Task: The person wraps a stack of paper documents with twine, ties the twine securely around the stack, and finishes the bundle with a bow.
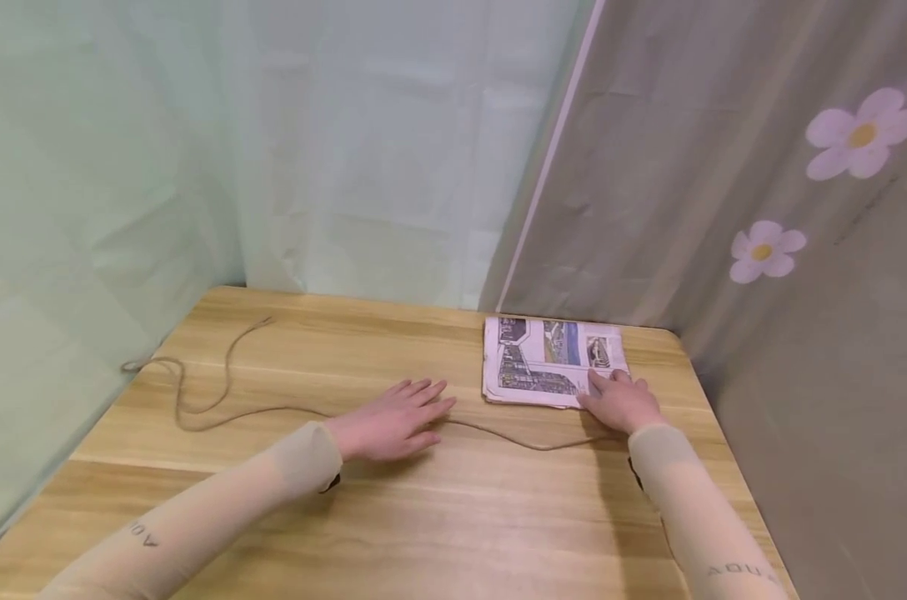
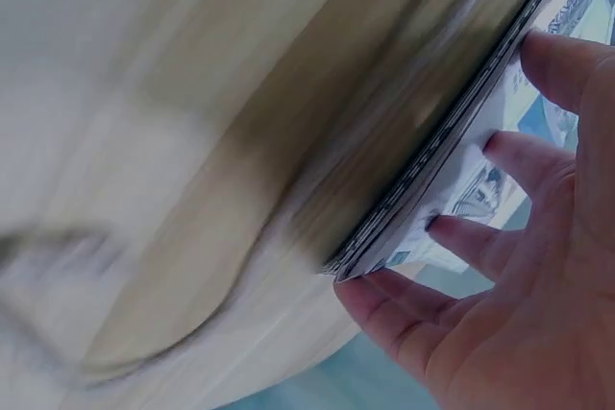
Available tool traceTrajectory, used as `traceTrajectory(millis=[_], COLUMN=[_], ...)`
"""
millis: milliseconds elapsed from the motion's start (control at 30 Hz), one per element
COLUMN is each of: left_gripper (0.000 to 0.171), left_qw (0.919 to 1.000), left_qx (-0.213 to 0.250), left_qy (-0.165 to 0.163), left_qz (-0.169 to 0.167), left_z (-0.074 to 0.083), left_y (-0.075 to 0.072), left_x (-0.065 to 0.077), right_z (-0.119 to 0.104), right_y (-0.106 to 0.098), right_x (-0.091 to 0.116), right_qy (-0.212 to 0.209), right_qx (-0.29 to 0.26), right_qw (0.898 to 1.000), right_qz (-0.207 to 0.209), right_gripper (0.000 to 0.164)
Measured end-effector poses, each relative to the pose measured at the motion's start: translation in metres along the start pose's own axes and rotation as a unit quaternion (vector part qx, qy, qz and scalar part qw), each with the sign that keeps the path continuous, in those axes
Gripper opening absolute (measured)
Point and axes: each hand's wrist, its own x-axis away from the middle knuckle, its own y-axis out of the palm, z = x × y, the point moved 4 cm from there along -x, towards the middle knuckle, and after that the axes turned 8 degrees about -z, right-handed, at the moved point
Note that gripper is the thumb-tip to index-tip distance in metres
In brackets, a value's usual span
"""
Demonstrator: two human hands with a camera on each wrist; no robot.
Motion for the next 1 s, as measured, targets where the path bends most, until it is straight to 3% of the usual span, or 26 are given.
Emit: traceTrajectory(millis=[200, 500, 767, 1000], left_gripper=[0.063, 0.06, 0.063, 0.069], left_qw=[0.9995, 0.9945, 0.9771, 0.9589], left_qx=[0.019, 0.058, 0.158, 0.227], left_qy=[-0.024, -0.084, -0.141, -0.167], left_qz=[0.012, 0.023, 0.023, 0.032], left_z=[-0.018, -0.05, -0.072, -0.084], left_y=[0.002, -0.008, -0.013, -0.012], left_x=[0.005, 0.004, 0.01, 0.01], right_z=[-0.041, -0.101, -0.14, -0.159], right_y=[0.007, 0.009, 0.014, 0.018], right_x=[-0.008, -0.018, -0.024, -0.026], right_qy=[-0.008, -0.024, -0.029, -0.066], right_qx=[0.013, 0.035, 0.037, 0.018], right_qw=[1.0, 0.998, 0.998, 0.996], right_qz=[0.016, 0.045, 0.049, 0.058], right_gripper=[0.07, 0.065, 0.066, 0.066])
